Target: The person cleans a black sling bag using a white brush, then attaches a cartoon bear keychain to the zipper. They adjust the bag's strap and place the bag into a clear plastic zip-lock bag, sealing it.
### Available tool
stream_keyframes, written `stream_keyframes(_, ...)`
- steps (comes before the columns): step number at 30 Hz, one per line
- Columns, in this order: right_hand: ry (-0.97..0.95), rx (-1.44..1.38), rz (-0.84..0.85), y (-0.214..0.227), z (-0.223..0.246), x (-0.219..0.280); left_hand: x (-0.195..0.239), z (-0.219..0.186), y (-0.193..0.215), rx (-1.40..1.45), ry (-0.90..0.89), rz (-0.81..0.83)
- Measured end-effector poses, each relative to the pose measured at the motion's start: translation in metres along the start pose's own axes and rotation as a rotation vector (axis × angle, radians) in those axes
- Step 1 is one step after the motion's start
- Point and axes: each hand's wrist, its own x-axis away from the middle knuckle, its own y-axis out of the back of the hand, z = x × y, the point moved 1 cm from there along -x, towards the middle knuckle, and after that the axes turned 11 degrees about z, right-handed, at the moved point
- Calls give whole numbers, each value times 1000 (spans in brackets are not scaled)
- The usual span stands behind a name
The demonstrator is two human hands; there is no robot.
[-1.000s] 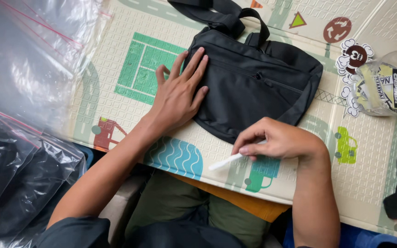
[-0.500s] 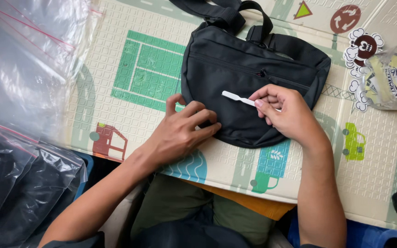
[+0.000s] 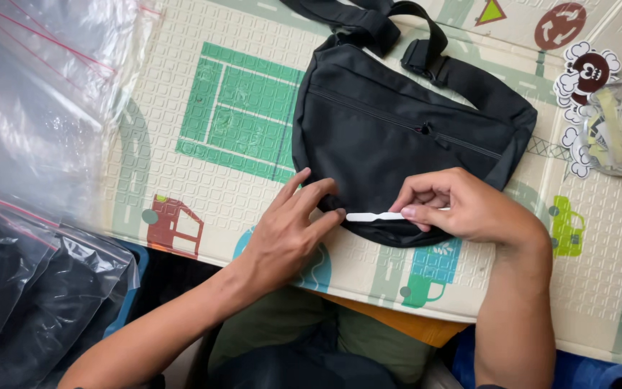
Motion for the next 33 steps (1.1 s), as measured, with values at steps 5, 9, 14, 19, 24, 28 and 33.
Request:
stream_keyframes(5,-78,71,-208,3,3,0,-4,1,6,60,-10,-13)
stream_keyframes(9,45,196,-853,16,-17,11,-2,9,1,113,-24,-21)
stream_keyframes(14,135,233,-730,-46,-2,-12,-2,8,-12,41,10,-130)
stream_keyframes(19,27,273,-847,-48,-35,5,2,10,-15,-19,33,-112)
stream_keyframes(24,-166,458,-1161,-34,-46,35,-19,15,5,22,-54,42)
stream_keyframes(28,-41,308,-937,-85,12,12,-61,41,14,30,8,147)
stream_keyframes(33,93,21,-532,-64,5,40,-69,50,23,-32,9,318)
